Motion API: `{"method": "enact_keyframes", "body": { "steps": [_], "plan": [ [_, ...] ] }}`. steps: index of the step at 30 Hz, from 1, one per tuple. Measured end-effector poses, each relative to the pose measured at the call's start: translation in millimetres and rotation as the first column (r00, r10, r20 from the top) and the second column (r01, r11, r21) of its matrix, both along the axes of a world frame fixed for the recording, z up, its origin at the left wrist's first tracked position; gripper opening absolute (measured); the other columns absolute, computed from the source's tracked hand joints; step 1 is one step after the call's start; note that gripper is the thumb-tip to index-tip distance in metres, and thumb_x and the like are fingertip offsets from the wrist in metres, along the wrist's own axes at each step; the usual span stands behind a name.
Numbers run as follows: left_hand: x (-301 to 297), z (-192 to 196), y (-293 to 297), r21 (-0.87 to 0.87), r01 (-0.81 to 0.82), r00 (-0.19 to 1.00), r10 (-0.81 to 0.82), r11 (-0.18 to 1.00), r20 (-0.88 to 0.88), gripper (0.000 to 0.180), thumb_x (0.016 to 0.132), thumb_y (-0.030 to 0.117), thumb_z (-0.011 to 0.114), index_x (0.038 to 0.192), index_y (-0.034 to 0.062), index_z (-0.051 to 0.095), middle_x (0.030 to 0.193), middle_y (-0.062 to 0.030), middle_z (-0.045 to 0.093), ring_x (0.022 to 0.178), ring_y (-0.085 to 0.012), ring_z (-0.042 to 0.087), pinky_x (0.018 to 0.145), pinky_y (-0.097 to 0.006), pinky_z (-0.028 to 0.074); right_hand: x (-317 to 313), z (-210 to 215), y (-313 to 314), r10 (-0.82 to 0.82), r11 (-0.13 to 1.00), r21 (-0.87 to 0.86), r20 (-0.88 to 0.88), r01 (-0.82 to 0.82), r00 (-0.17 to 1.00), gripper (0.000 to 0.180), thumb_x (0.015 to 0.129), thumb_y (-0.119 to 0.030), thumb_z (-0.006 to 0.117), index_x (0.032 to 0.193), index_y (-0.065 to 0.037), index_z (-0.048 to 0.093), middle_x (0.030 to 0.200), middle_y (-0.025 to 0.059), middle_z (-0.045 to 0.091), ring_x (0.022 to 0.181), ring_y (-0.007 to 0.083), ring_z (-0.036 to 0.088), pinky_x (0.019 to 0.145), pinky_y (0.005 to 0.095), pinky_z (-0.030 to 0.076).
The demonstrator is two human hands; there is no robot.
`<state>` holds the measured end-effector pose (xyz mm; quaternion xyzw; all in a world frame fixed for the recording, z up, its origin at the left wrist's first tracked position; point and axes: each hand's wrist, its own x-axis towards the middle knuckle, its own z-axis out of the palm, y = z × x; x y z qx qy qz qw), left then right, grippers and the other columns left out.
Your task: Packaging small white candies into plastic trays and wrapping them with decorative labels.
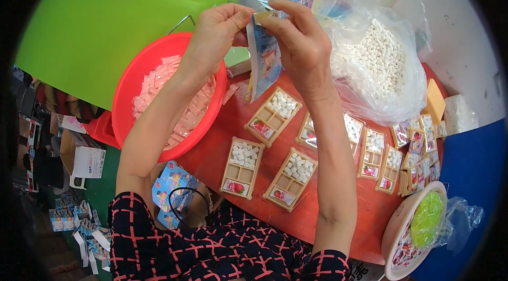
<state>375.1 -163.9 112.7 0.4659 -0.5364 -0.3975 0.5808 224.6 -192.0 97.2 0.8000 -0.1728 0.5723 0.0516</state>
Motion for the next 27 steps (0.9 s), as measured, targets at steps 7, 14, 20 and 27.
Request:
{"method": "enact_keyframes", "body": {
  "steps": [7, 14, 20, 27],
  "plan": [
    [3.8, -11.5, -11.1, -0.420, -0.052, 0.881, 0.240, 0.906, 0.408, 0.015, 0.085, 0.011, 0.052, 0.086, -0.0025, 0.056, 0.067, -0.0169, 0.060, 0.061, -0.0244, 0.062, 0.055, -0.033, 0.049, 2.9, 10.2, 5.1, -0.157, 0.986, -0.069, -0.040, 0.154, 0.987, 0.015, 0.068, 0.005, 0.067, 0.079, -0.004, 0.062, 0.101, 0.0082, 0.058, 0.077, 0.0171, 0.057, 0.064, 0.0262, 0.048],
    [111.6, 9.0, -75.0, -0.789, -0.293, 0.185, 0.842, 0.540, 0.508, 0.010, 0.085, 0.013, 0.045, 0.091, 0.0040, 0.046, 0.069, -0.0197, 0.057, 0.066, -0.0351, 0.060, 0.057, -0.045, 0.047, -85.7, 4.6, 68.9, -0.408, 0.913, 0.026, 0.062, 0.408, 0.911, 0.013, 0.072, 0.005, 0.061, 0.082, 0.000, 0.054, 0.114, 0.0161, 0.048, 0.100, 0.0243, 0.048, 0.084, 0.0336, 0.042],
    [195.9, -30.6, -101.6, -0.621, -0.426, -0.057, 0.666, 0.658, 0.744, 0.017, 0.086, 0.020, 0.042, 0.092, 0.0042, 0.047, 0.083, -0.0221, 0.060, 0.080, -0.0398, 0.060, 0.067, -0.049, 0.047, -212.9, -32.0, 130.3, -0.460, 0.744, 0.658, 0.628, -0.113, 0.628, 0.026, 0.090, -0.012, 0.047, 0.109, 0.006, 0.052, 0.117, 0.0157, 0.051, 0.105, 0.0192, 0.048, 0.095, 0.0365, 0.035],
    [184.7, -14.5, -59.2, -0.638, -0.215, -0.591, 0.421, 0.739, 0.688, 0.033, 0.088, 0.027, 0.040, 0.112, 0.0109, 0.056, 0.115, -0.0175, 0.055, 0.100, -0.0350, 0.056, 0.080, -0.043, 0.047, -303.7, -75.7, 248.6, -0.441, 0.558, 0.581, 0.813, -0.593, 0.380, 0.033, 0.092, -0.018, 0.044, 0.112, 0.007, 0.052, 0.132, 0.0183, 0.042, 0.123, 0.0286, 0.039, 0.105, 0.0447, 0.027]
  ]
}}
